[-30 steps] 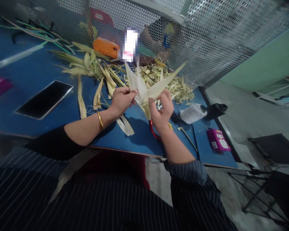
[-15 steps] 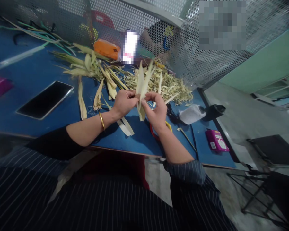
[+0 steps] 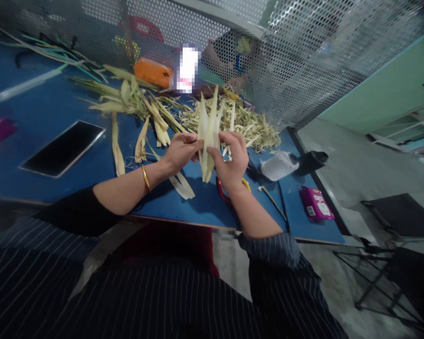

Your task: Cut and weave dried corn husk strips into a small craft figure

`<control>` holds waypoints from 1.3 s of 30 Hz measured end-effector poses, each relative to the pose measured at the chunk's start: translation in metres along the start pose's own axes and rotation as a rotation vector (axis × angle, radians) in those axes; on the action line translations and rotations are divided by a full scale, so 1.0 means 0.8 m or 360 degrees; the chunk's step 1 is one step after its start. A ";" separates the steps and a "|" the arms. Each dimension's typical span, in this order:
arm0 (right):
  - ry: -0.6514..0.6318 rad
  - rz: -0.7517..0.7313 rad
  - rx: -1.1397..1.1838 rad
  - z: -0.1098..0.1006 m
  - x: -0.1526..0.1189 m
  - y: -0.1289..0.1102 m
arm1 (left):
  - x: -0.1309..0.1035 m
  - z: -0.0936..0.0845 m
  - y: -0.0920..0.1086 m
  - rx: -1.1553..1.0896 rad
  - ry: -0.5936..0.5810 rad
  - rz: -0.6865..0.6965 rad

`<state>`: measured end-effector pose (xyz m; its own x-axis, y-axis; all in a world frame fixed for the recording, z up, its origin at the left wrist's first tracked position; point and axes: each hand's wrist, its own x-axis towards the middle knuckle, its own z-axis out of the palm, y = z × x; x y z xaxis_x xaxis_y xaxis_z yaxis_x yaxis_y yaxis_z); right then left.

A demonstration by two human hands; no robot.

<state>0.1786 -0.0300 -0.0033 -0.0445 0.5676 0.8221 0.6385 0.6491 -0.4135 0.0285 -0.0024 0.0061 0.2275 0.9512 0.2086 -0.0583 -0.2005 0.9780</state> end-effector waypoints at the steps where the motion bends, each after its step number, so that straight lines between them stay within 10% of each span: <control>1: -0.0009 -0.0016 -0.0025 -0.001 0.000 -0.001 | 0.000 0.000 0.000 -0.0011 -0.0002 -0.0012; 8: -0.0038 0.0007 0.0089 -0.002 0.004 -0.004 | -0.001 -0.004 -0.002 -0.0086 -0.0087 -0.0041; 17: -0.0302 0.0681 0.0691 0.013 -0.001 0.015 | 0.003 -0.005 -0.009 0.0382 0.0051 0.0138; 22: -0.0050 0.0259 0.0364 0.001 0.004 0.005 | 0.005 -0.004 -0.009 0.0030 0.0035 -0.0110; 39: -0.0461 -0.0443 -0.0038 -0.006 -0.002 0.000 | 0.010 -0.010 -0.012 0.0021 0.0241 -0.0139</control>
<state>0.1823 -0.0339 -0.0028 -0.4309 0.4933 0.7556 0.5891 0.7881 -0.1785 0.0232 0.0092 -0.0017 0.0820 0.9894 0.1200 -0.0315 -0.1178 0.9925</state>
